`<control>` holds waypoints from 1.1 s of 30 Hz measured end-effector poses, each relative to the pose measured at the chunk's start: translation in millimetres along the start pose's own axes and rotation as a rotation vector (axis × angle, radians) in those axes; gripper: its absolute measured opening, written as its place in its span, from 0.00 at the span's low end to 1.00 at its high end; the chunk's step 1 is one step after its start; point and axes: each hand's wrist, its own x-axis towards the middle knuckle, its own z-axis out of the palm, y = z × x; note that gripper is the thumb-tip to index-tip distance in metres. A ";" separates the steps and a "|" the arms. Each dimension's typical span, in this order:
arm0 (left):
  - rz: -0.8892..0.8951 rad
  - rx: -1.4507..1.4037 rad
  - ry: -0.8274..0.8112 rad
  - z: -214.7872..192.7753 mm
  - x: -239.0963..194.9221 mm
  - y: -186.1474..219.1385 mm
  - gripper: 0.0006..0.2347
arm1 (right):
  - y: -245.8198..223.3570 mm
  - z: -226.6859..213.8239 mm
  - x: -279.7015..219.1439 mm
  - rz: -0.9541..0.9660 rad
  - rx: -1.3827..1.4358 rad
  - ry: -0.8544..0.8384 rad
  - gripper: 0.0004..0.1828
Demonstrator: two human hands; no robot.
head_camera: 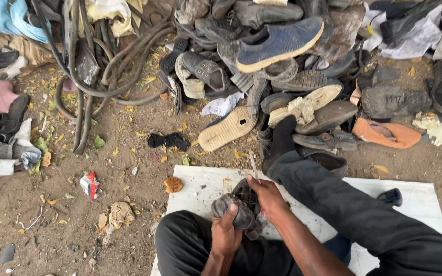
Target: The person sits on the ground and uses a small knife to scrape and clean the sole and edges of a worn shoe. They hold the shoe with one hand and carefully work the blade along the rubber sole and seams, occasionally turning the shoe to access different areas.
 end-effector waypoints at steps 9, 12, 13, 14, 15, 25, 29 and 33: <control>-0.142 0.002 0.100 0.6 62.9 -22.1 0.13 | -15.0 -21.0 45.0 -0.016 -0.241 0.192 0.28; -0.118 0.030 0.180 -1.9 106.2 -52.7 0.11 | -26.8 -35.9 67.2 -0.459 -0.915 0.357 0.33; -0.123 0.023 0.188 -3.0 119.5 -64.3 0.11 | -32.4 -42.6 70.6 -0.512 -0.978 0.391 0.32; -0.073 0.030 0.211 -2.4 135.0 -75.4 0.10 | -42.3 -50.8 73.1 -0.571 -1.038 0.433 0.31; -0.023 0.036 0.235 -2.5 150.9 -85.8 0.09 | -51.4 -60.3 72.6 -0.629 -1.099 0.475 0.30; -0.032 0.807 0.379 -46.6 227.7 -165.4 0.09 | -59.1 -123.0 -19.2 -0.231 -0.106 0.360 0.14; -0.131 1.118 0.180 -76.6 209.9 -184.4 0.10 | -49.3 -109.9 -25.8 -0.219 -0.097 0.297 0.13; 0.072 1.150 -0.003 -76.2 205.4 -193.3 0.11 | -52.8 -99.6 -19.9 -0.204 -0.114 0.257 0.13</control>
